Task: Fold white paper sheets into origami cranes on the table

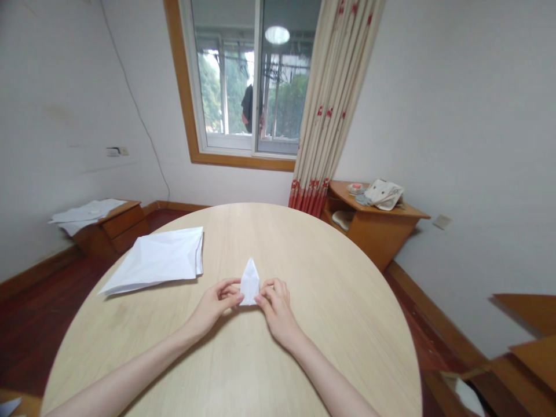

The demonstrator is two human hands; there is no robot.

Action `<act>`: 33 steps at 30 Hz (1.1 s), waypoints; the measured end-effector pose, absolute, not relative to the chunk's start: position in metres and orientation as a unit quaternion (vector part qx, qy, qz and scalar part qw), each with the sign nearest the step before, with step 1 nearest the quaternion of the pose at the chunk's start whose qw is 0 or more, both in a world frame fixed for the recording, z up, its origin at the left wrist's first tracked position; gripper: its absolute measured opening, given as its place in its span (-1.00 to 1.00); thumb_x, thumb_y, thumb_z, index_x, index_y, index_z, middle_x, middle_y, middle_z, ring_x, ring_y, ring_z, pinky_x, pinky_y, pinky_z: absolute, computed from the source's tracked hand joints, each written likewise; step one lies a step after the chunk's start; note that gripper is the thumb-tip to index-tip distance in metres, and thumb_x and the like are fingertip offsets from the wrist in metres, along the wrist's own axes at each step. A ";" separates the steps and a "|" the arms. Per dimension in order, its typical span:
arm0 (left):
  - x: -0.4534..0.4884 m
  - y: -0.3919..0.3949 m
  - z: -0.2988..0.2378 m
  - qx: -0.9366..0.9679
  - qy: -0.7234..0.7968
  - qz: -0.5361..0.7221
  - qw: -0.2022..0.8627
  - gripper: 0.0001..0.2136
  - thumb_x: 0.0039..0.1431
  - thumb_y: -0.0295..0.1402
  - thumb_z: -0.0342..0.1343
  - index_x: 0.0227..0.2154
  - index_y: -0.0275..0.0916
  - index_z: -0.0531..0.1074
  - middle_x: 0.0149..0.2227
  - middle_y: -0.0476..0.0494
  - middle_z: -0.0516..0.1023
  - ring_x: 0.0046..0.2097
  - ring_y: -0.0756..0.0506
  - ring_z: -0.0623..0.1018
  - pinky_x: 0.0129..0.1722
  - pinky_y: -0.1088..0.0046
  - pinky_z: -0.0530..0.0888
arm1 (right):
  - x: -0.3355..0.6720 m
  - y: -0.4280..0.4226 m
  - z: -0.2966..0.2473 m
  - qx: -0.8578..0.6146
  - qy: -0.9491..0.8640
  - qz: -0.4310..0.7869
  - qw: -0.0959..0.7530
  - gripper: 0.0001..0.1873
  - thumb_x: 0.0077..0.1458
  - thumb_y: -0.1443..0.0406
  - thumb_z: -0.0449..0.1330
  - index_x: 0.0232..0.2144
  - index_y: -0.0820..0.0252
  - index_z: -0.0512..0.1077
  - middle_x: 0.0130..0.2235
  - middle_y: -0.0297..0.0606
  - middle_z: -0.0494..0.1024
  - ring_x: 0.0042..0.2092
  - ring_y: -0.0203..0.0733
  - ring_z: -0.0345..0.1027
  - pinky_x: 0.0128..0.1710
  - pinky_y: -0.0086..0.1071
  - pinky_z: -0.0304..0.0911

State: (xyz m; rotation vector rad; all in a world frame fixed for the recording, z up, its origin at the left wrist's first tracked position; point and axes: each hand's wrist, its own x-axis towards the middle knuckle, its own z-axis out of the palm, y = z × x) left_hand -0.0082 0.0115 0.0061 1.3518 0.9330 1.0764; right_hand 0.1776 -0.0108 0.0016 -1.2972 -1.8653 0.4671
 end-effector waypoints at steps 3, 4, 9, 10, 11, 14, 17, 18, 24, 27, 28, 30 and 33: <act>-0.008 0.010 0.011 0.563 0.404 0.460 0.555 -0.63 -0.10 -0.14 0.27 -0.31 -0.35 0.49 -0.51 -0.05 0.50 -0.45 -0.02 0.46 -0.40 0.48 0.35 | 0.175 -0.012 0.002 -0.509 -0.745 0.163 0.399 -0.81 0.22 0.23 0.02 -0.40 0.10 0.37 -0.19 -0.19 0.39 -0.05 -0.06 0.24 -0.01 -0.11 0.18; -0.009 0.009 0.012 0.568 0.407 0.459 0.548 -0.66 -0.10 -0.14 0.26 -0.37 -0.34 0.49 -0.52 -0.05 0.49 -0.45 -0.03 0.46 -0.40 0.47 0.35 | 0.175 -0.012 0.002 -0.509 -0.747 0.154 0.399 -0.80 0.22 0.22 0.02 -0.38 0.11 0.40 -0.17 -0.18 0.41 -0.05 -0.06 0.24 -0.01 -0.11 0.18; -0.011 0.011 0.014 0.592 0.420 0.469 0.504 -0.72 -0.09 -0.16 0.22 -0.44 -0.30 0.49 -0.48 -0.08 0.53 -0.42 -0.06 0.48 -0.36 0.45 0.38 | 0.169 -0.007 0.002 -0.510 -0.736 0.149 0.420 -0.76 0.20 0.22 0.06 -0.27 0.10 0.52 -0.14 -0.15 0.51 -0.04 -0.04 0.31 -0.01 -0.11 0.23; -0.011 0.012 0.014 0.594 0.423 0.471 0.496 -0.73 -0.08 -0.16 0.22 -0.44 -0.30 0.49 -0.47 -0.09 0.54 -0.41 -0.07 0.49 -0.36 0.44 0.39 | 0.168 -0.005 0.002 -0.512 -0.729 0.158 0.425 -0.76 0.19 0.23 0.07 -0.25 0.09 0.54 -0.13 -0.16 0.54 -0.04 -0.04 0.33 -0.01 -0.10 0.24; -0.011 0.013 0.013 0.595 0.428 0.473 0.488 -0.74 -0.09 -0.17 0.22 -0.44 -0.30 0.50 -0.46 -0.10 0.55 -0.40 -0.08 0.50 -0.35 0.44 0.39 | 0.165 -0.003 0.002 -0.516 -0.721 0.168 0.431 -0.77 0.18 0.23 0.09 -0.24 0.07 0.55 -0.13 -0.17 0.55 -0.05 -0.04 0.34 -0.01 -0.09 0.24; -0.012 0.014 0.011 0.590 0.446 0.479 0.473 -0.75 -0.10 -0.19 0.23 -0.45 -0.30 0.52 -0.44 -0.13 0.58 -0.39 -0.10 0.52 -0.35 0.44 0.41 | 0.158 0.001 0.001 -0.530 -0.692 0.207 0.445 -0.76 0.14 0.26 0.12 -0.20 0.02 0.56 -0.10 -0.21 0.58 -0.03 -0.04 0.36 0.02 -0.06 0.24; -0.012 0.013 0.011 0.589 0.455 0.477 0.468 -0.77 -0.10 -0.21 0.22 -0.46 -0.30 0.54 -0.44 -0.14 0.59 -0.39 -0.11 0.53 -0.36 0.44 0.41 | 0.152 0.003 -0.001 -0.542 -0.662 0.237 0.461 -0.75 0.11 0.27 0.13 -0.20 0.04 0.56 -0.10 -0.20 0.58 -0.03 -0.04 0.37 0.03 -0.04 0.23; -0.011 0.012 0.011 0.590 0.454 0.476 0.469 -0.77 -0.09 -0.21 0.22 -0.46 -0.30 0.55 -0.44 -0.14 0.60 -0.39 -0.11 0.53 -0.35 0.44 0.41 | 0.151 0.003 -0.002 -0.546 -0.653 0.242 0.465 -0.76 0.10 0.27 0.14 -0.21 0.05 0.57 -0.11 -0.19 0.58 -0.03 -0.03 0.37 0.03 -0.04 0.24; -0.011 0.010 0.011 0.603 0.444 0.459 0.478 -0.77 -0.02 -0.19 0.19 -0.47 -0.29 0.57 -0.46 -0.14 0.60 -0.41 -0.09 0.53 -0.36 0.45 0.41 | 0.151 0.002 -0.006 -0.565 -0.621 0.246 0.485 -0.84 0.02 0.26 0.19 -0.37 0.10 0.58 -0.21 -0.15 0.60 -0.10 -0.01 0.40 -0.03 -0.07 0.27; -0.011 0.012 0.010 0.606 0.442 0.455 0.480 -0.77 -0.01 -0.20 0.19 -0.47 -0.29 0.57 -0.47 -0.14 0.60 -0.42 -0.09 0.52 -0.37 0.46 0.40 | 0.152 0.002 -0.006 -0.559 -0.619 0.237 0.499 -0.85 0.01 0.22 0.20 -0.48 0.13 0.54 -0.25 -0.12 0.58 -0.15 -0.01 0.41 -0.12 -0.12 0.31; -0.011 0.012 0.009 0.606 0.442 0.455 0.479 -0.76 -0.01 -0.20 0.19 -0.47 -0.30 0.57 -0.47 -0.14 0.60 -0.42 -0.08 0.52 -0.38 0.46 0.40 | 0.151 0.002 -0.006 -0.551 -0.622 0.234 0.505 -0.85 0.01 0.21 0.20 -0.49 0.14 0.52 -0.27 -0.12 0.57 -0.18 -0.02 0.41 -0.16 -0.15 0.32; -0.012 0.013 0.008 0.606 0.440 0.456 0.481 -0.76 0.00 -0.20 0.19 -0.47 -0.31 0.57 -0.49 -0.14 0.59 -0.43 -0.08 0.52 -0.38 0.46 0.40 | 0.151 0.001 -0.005 -0.535 -0.623 0.231 0.521 -0.84 0.02 0.20 0.19 -0.47 0.15 0.51 -0.31 -0.14 0.55 -0.25 -0.07 0.41 -0.24 -0.21 0.34; -0.011 0.013 0.006 0.597 0.428 0.461 0.498 -0.76 -0.02 -0.21 0.21 -0.46 -0.33 0.56 -0.46 -0.17 0.60 -0.41 -0.10 0.54 -0.36 0.44 0.43 | 0.149 -0.001 -0.003 -0.519 -0.616 0.239 0.543 -0.83 0.03 0.23 0.18 -0.36 0.17 0.53 -0.31 -0.18 0.55 -0.31 -0.13 0.41 -0.29 -0.28 0.34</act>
